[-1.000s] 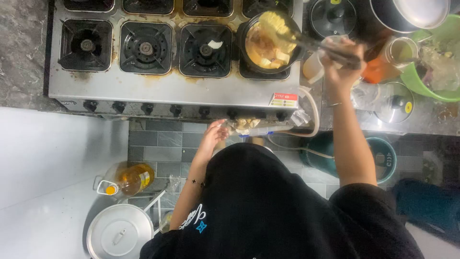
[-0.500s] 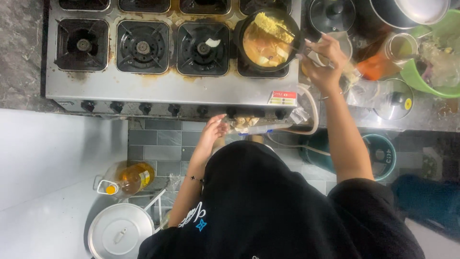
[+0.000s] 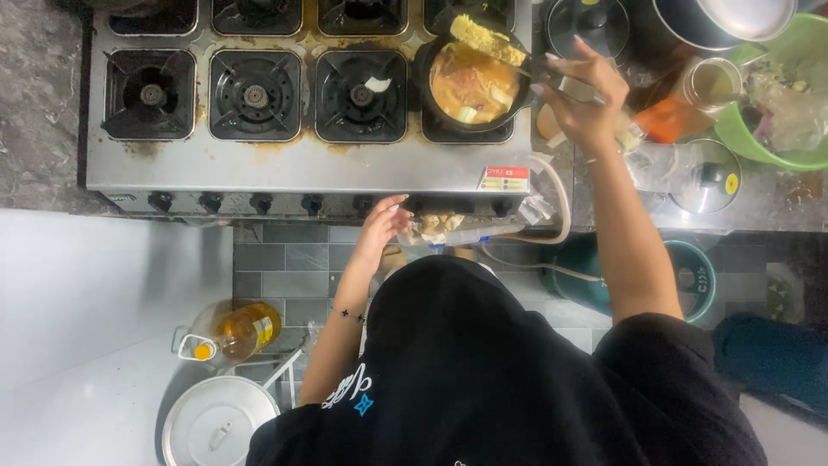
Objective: Cooking noodles and various ingredients in a small pot on a gas stove in a commercial kitchen.
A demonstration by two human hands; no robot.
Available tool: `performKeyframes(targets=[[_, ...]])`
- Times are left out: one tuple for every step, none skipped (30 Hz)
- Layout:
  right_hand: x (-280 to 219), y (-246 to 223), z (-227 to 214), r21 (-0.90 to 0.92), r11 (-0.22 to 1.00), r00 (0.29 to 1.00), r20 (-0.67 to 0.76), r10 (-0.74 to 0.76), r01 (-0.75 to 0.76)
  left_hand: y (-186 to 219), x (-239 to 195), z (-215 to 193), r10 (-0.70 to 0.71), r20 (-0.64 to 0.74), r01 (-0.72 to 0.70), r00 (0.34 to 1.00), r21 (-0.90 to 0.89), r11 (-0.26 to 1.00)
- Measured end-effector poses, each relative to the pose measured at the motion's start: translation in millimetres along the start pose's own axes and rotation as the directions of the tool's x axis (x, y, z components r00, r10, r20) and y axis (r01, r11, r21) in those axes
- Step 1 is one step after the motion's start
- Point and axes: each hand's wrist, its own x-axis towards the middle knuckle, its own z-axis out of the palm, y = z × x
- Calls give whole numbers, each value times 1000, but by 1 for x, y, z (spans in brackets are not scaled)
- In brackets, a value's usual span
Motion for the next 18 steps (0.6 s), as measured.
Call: performKeyframes(targets=[[-3,4,2,-1,1000,1000,-3,0,0,1,-1,0,1,2,-1,1000,2,1000],[-6,8,4,-4,1000,1000,16,-3,3,1,-1,0,1,3,-1,1000,5,1000],[-9,12,6,-6,1000,999,35,-5,5,2,-2,0,1,2,-1,1000,7,1000],[-16,20,5,-5,1000,999,33,-5,5,2,-3,1,1,2,-1,1000,9,1000],[-22,28,4,-15,999,999,15,52,-52,2,-4,2,-13,-10,13,1000,32,999],[-28,36,3,-23,994,994,-3,109,-109,3,-5,3,-27,-22,28,999,55,998],[-41,62,1,-21,994,994,-1,110,-110,0,-6,2,-27,-24,28,999,54,998],[-54,88,-1,159,949,941,-158,298,-273,-3,-7,0,-21,-11,21,1000,24,999],[-68,113,-2,358,849,828,-268,493,-389,-5,-9,-2,-14,1,14,1000,-4,1000],[-73,115,-5,360,847,827,-266,494,-390,-8,-10,-4,-15,-3,15,1000,-4,1000],[-77,116,-9,428,805,738,-361,570,-411,-9,-11,-5,-22,-6,22,1000,8,1000],[-82,118,-13,494,763,632,-446,634,-418,-11,-11,-6,-29,-10,30,1000,21,999],[-85,121,-11,493,764,631,-448,633,-416,-14,-12,-8,-29,-8,29,1000,22,999],[-88,125,-8,609,636,469,-436,768,-475,-16,-13,-10,-30,-13,31,999,5,1000],[-90,129,-6,715,488,292,-391,873,-500,-18,-13,-12,-33,-17,32,999,-12,999],[-91,126,-2,715,490,292,-394,872,-499,-16,-11,-11,-32,-15,32,999,-11,999],[-97,120,2,743,466,297,-362,884,-480,-16,-12,-11,-31,-21,31,999,-3,1000],[-102,116,6,769,442,303,-331,894,-461,-17,-14,-11,-30,-28,30,999,6,1000]])
